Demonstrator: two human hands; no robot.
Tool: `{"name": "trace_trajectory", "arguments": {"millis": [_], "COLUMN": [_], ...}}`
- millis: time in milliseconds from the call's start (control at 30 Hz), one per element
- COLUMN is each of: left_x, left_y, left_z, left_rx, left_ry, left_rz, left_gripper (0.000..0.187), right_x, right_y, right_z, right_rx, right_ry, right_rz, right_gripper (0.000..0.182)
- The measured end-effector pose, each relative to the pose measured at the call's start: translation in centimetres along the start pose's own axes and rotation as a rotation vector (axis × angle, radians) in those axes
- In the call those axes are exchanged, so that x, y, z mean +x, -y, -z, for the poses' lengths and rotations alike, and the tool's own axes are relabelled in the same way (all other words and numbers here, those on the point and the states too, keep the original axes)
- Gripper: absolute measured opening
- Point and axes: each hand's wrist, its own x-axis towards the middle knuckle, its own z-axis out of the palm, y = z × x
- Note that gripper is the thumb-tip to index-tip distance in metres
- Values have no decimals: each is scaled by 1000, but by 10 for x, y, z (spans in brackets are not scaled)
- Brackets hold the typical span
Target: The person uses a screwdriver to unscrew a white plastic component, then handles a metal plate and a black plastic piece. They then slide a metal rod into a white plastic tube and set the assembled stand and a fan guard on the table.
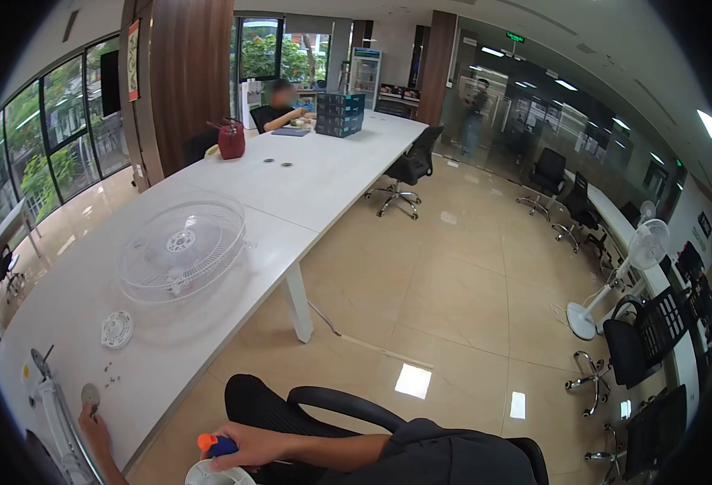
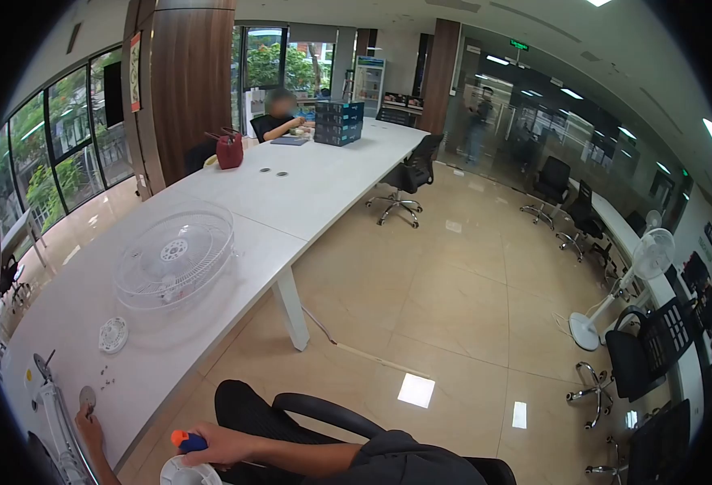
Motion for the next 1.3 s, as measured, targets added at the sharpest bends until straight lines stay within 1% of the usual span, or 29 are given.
{"name": "trace_trajectory", "arguments": {"millis": [67, 100, 167, 233, 267, 300, 333, 367, 400, 433, 467, 500, 533, 567, 600, 700, 767, 800, 833, 867, 900, 933, 967, 1000, 1033, 1100, 1133, 1267, 1300], "left_x": [-7, -17, -70, -150, -186, -220, -240, -256, -268, -277, -283, -289, -294, -296, -292, -272, -257, -251, -247, -247, -244, -242, -240, -236, -232, -220, -214, -177, -168], "left_y": [-9, -25, -78, -150, -184, -210, -226, -238, -248, -254, -261, -259, -262, -266, -270, -313, -321, -321, -319, -313, -305, -294, -278, -260, -239, -196, -185, -112, -105], "left_z": [7, 15, 39, 52, 55, 61, 73, 81, 82, 85, 99, 105, 116, 133, 149, 191, 203, 205, 208, 213, 226, 227, 223, 217, 207, 181, 182, 159, 161], "left_rx": [-103, -99, -940, -1293, -1239, -1173, -1010, -958, -878, -945, -894, -878, -961, -1051, -1252, -1648, -1898, -1971, -2044, -2022, -1886, -1881, -1873, -1953, -2035, -2046, -2030, -1912, -1906], "left_ry": [-155, -163, -76, 27, 78, 110, 100, 78, -44, -124, -138, -198, -163, -21, 98, 408, 448, 436, 430, 385, 358, 336, 318, 308, 297, 240, 211, 192, 204], "left_rz": [-170, -163, -13, 5, 32, 89, 52, 105, 201, 303, 373, 375, 438, 451, 454, 245, 169, 171, 171, 145, 175, 206, 239, 223, 211, 375, 388, 476, 469], "left_gripper": [39, 39, 39, 47, 49, 50, 49, 44, 38, 31, 27, 25, 24, 30, 31, 58, 70, 79, 89, 99, 103, 99, 95, 80, 66, 63, 59, 50, 50], "right_x": [2, 4, 4, 10, 19, 22, 21, 24, 19, 17, 11, 5, 7, 5, 16, 1, -6, 1, 10, 19, 24, 30, 40, 50, 61, 92, 108, 161, 166], "right_y": [-6, -9, 1, 9, 3, 12, 34, 42, 71, 86, 100, 109, 106, 105, 100, 137, 146, 106, 108, 98, 88, 85, 75, 69, 58, 39, 31, -2, -3], "right_z": [1, 1, -1, -1, 7, 8, 2, 9, 9, 4, -8, 3, -4, 35, 22, -13, -30, 25, -53, -79, -96, -103, -114, -114, -115, -118, -119, -112, -109], "right_rx": [-22, -34, 38, 54, -59, -21, -127, -82, -139, -23, -9, 47, -91, -396, -383, -375, -368, 110, -715, -767, -888, -914, -926, -1014, -1069, -1030, -993, -979, -990], "right_ry": [-1, -15, -39, -117, -200, -223, -339, -328, -371, -397, -384, -360, -578, -834, -783, -326, -48, -6, -224, -113, -12, 177, 221, 283, 272, 274, 292, 196, 180], "right_rz": [25, 51, -24, -57, -69, 31, 10, 82, 30, 196, 501, 536, 818, 931, 914, 931, 946, 924, 1232, 1301, 1287, 1217, 1228, 1189, 1168, 1050, 937, 875, 812], "right_gripper": [27, 26, 26, 26, 25, 24, 29, 28, 31, 33, 33, 31, 30, 28, 28, 30, 33, 37, 32, 33, 33, 32, 33, 35, 36, 39, 40, 41, 40]}}
